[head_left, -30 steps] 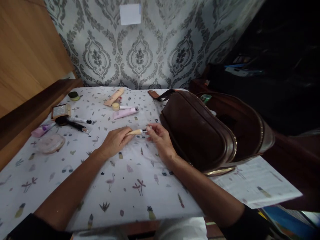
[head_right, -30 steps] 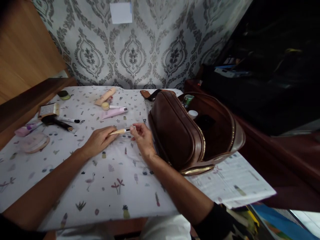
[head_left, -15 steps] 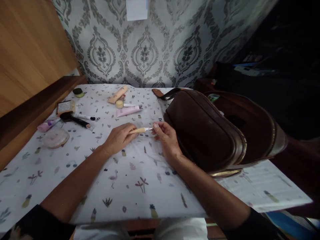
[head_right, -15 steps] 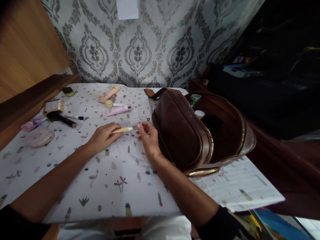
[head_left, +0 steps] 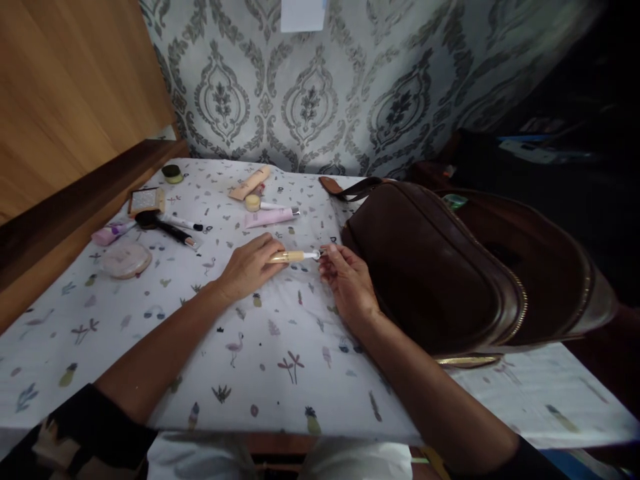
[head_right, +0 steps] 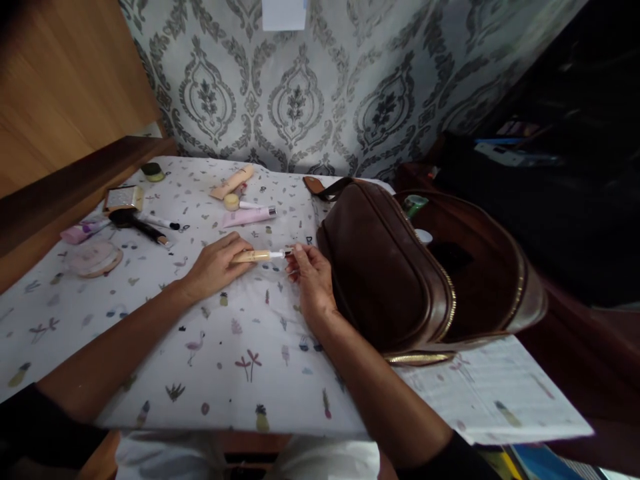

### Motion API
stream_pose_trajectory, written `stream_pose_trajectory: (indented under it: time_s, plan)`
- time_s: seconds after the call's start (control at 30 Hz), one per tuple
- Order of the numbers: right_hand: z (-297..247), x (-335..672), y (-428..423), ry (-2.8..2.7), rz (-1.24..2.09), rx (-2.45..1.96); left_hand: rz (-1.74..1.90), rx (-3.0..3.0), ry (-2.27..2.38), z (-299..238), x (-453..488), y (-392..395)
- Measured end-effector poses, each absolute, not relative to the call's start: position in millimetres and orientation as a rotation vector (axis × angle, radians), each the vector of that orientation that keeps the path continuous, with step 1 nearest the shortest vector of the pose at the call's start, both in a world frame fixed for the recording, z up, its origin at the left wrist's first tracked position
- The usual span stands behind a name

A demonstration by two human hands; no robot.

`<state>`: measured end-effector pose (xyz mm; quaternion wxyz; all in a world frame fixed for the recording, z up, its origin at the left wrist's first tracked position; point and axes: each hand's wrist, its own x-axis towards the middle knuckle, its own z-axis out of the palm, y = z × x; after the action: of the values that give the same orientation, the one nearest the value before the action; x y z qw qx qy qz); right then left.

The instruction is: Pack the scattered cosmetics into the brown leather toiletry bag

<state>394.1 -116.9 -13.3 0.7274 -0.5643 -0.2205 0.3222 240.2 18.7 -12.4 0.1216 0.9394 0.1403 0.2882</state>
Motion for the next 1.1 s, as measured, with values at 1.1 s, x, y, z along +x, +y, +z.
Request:
stream_pose_trajectory:
  time_s: [1.1]
  plan:
    - [-6.2, 383.5, -119.6, -0.642, 0.725, -1.283, 0.727, 2.725, 0.472, -12.6, 239.3, 21.5]
